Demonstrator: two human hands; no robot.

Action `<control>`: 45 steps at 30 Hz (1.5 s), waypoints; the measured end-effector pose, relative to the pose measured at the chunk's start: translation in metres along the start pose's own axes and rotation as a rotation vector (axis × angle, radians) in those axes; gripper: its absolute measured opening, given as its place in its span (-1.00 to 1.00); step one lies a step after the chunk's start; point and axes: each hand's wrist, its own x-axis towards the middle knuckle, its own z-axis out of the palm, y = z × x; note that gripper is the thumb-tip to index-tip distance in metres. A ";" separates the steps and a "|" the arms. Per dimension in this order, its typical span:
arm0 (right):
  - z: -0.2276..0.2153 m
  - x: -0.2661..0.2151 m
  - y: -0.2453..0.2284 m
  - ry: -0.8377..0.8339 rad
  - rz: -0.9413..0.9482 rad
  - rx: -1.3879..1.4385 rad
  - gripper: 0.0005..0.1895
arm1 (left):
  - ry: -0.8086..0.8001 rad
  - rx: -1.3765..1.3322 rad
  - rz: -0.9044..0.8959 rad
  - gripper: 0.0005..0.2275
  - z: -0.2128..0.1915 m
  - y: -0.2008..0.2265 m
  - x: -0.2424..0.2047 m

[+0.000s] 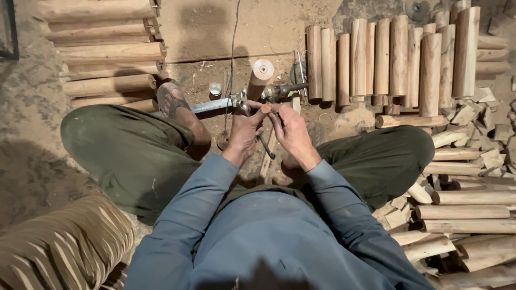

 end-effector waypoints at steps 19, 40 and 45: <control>-0.014 -0.014 0.023 -0.543 0.899 1.333 -0.47 | -0.111 0.526 0.087 -0.85 -0.017 0.026 -0.027; 0.300 0.080 0.236 -0.426 0.291 -0.110 -0.77 | 0.121 -0.020 -0.010 -0.84 -0.047 0.070 -0.075; 0.312 0.076 0.239 -0.582 0.194 -0.222 -0.84 | 0.001 0.065 -0.191 -0.79 -0.050 0.073 -0.072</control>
